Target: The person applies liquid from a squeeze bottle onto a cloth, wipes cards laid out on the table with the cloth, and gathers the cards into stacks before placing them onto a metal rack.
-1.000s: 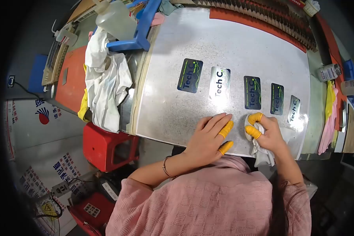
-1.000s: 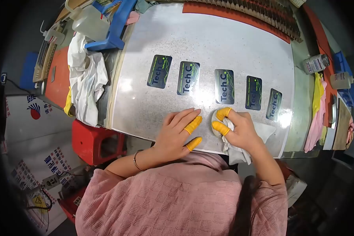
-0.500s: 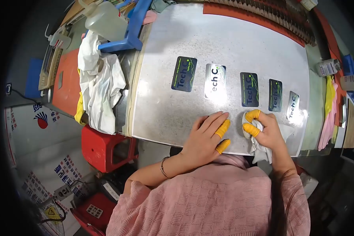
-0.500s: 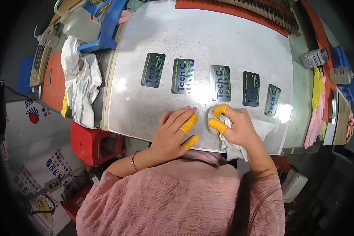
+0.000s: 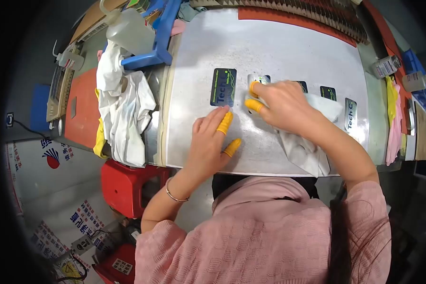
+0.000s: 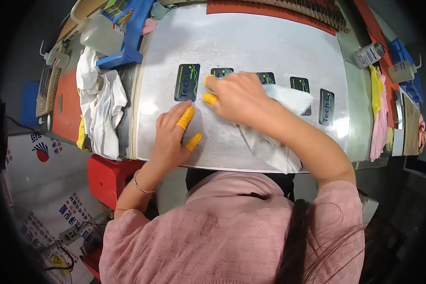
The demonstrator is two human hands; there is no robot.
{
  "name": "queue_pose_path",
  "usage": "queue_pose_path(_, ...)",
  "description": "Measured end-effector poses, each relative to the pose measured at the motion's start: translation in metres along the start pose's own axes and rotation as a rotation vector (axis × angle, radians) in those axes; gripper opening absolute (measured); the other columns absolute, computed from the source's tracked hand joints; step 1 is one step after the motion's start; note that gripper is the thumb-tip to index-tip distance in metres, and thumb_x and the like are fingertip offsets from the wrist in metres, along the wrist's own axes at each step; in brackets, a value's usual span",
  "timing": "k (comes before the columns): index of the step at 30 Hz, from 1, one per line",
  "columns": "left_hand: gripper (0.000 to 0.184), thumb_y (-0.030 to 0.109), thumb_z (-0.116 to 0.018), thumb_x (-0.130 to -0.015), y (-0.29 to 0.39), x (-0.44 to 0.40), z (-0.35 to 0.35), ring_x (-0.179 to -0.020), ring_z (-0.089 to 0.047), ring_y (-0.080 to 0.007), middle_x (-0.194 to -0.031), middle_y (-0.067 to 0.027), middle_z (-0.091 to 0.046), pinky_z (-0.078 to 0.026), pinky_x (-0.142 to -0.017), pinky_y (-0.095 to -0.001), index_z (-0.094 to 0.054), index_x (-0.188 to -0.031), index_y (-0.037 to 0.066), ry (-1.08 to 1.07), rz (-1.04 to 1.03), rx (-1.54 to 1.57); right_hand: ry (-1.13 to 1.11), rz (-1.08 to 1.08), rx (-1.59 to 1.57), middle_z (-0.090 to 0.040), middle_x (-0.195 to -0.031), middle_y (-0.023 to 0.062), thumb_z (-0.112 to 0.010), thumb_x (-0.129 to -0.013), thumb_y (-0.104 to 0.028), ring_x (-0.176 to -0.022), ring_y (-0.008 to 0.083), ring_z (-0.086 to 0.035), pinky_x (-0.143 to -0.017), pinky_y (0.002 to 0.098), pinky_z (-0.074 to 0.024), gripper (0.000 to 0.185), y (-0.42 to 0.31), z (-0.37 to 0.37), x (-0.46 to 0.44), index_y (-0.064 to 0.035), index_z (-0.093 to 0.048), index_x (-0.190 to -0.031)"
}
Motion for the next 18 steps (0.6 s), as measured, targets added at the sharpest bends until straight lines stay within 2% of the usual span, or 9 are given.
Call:
queue_pose_path(1, 0.052, 0.017, -0.069, -0.068, 0.000, 0.001, -0.001, -0.113, -0.044, -0.0286, -0.125, -0.0136, -0.045, -0.031, -0.090, -0.0403, -0.048, -0.111, -0.002, -0.004, 0.007, -0.039, -0.035, -0.010, 0.002, -0.059, -0.064, 0.0164, -0.055, -0.075, -0.020, -0.061, 0.0353, -0.057, -0.055, 0.0445, -0.0426, 0.015, -0.002, -0.009, -0.013, -0.0058, -0.056, -0.081)
queue_pose_path(3, 0.044, 0.023, -0.069, -0.068, 0.001, 0.000, -0.001, -0.115, -0.042, -0.0292, -0.125, -0.0170, -0.044, -0.029, -0.089, -0.0428, -0.053, -0.097, -0.006, 0.010, 0.017, -0.026, -0.022, 0.002, 0.019, -0.060, -0.063, 0.0154, -0.056, -0.074, -0.019, -0.061, 0.0349, -0.058, -0.056, 0.0441, -0.0439, 0.015, -0.005, -0.029, -0.027, -0.0068, -0.057, -0.082)
queue_pose_path(6, 0.056, 0.034, -0.064, -0.073, -0.003, 0.001, -0.004, -0.116, -0.040, -0.0261, -0.124, -0.0160, -0.044, -0.027, -0.091, -0.0423, -0.051, -0.109, -0.007, -0.028, 0.068, -0.050, -0.042, -0.009, 0.058, -0.061, -0.063, 0.0144, -0.057, -0.074, -0.020, -0.061, 0.0329, -0.059, -0.056, 0.0427, -0.0448, 0.014, -0.008, -0.042, -0.032, -0.0085, -0.059, -0.082)
queue_pose_path(7, 0.056, 0.035, -0.064, -0.072, -0.003, -0.001, -0.003, -0.116, -0.040, -0.0265, -0.124, -0.0165, -0.044, -0.027, -0.092, -0.0428, -0.051, -0.108, -0.007, -0.042, 0.068, -0.059, -0.059, -0.089, 0.069, -0.061, -0.063, 0.0142, -0.057, -0.075, -0.020, -0.061, 0.0322, -0.060, -0.056, 0.0424, -0.0452, 0.014, -0.003, -0.038, -0.035, -0.0090, -0.059, -0.082)
queue_pose_path(9, 0.056, 0.035, -0.064, -0.073, -0.003, 0.001, -0.004, -0.116, -0.040, -0.0267, -0.124, -0.0171, -0.044, -0.027, -0.092, -0.0437, -0.051, -0.107, -0.007, -0.035, 0.054, -0.044, -0.049, -0.088, 0.072, -0.061, -0.063, 0.0138, -0.056, -0.073, -0.018, -0.061, 0.0318, -0.060, -0.056, 0.0422, -0.0456, 0.012, -0.001, -0.036, -0.037, -0.0095, -0.059, -0.081)
queue_pose_path(11, 0.055, 0.036, -0.063, -0.073, -0.002, 0.000, -0.003, -0.115, -0.040, -0.0274, -0.124, -0.0180, -0.044, -0.027, -0.092, -0.0448, -0.051, -0.105, -0.007, -0.022, 0.053, -0.063, 0.007, -0.015, 0.105, -0.061, -0.063, 0.0136, -0.056, -0.072, -0.015, -0.060, 0.0316, -0.060, -0.055, 0.0426, -0.0455, 0.012, -0.010, -0.037, -0.032, -0.0088, -0.059, -0.081)
queue_pose_path(12, 0.054, 0.036, -0.063, -0.073, -0.002, 0.001, -0.003, -0.115, -0.041, -0.0280, -0.123, -0.0184, -0.044, -0.027, -0.091, -0.0452, -0.051, -0.104, -0.007, -0.005, 0.047, -0.059, -0.036, 0.002, 0.128, -0.061, -0.062, 0.0137, -0.055, -0.070, -0.013, -0.058, 0.0316, -0.060, -0.053, 0.0429, -0.0453, 0.012, -0.014, -0.039, -0.030, -0.0081, -0.059, -0.081)
queue_pose_path(15, 0.054, 0.035, -0.063, -0.073, -0.001, 0.002, -0.003, -0.115, -0.041, -0.0282, -0.124, -0.0189, -0.043, -0.027, -0.091, -0.0453, -0.051, -0.105, -0.007, -0.006, 0.023, -0.070, 0.018, -0.098, 0.084, -0.060, -0.061, 0.0143, -0.057, -0.073, -0.017, -0.056, 0.0320, -0.059, -0.053, 0.0434, -0.0450, 0.012, 0.005, -0.035, -0.037, -0.0073, -0.058, -0.080)
queue_pose_path(18, 0.052, 0.033, -0.063, -0.073, -0.001, 0.001, -0.002, -0.116, -0.040, -0.0262, -0.126, -0.0166, -0.043, -0.026, -0.093, -0.0452, -0.051, -0.106, -0.006, -0.023, 0.051, -0.081, -0.062, -0.052, 0.121, -0.060, -0.061, 0.0138, -0.058, -0.075, -0.021, -0.057, 0.0322, -0.059, -0.053, 0.0423, -0.0446, 0.015, -0.010, -0.040, -0.018, -0.0064, -0.057, -0.079)
Point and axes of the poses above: each hand's wrist, its own x-axis away from the middle knuckle, its own z-axis out of the back of the hand, y = z × x, the point moved 9 cm from there along -x, towards the middle knuckle
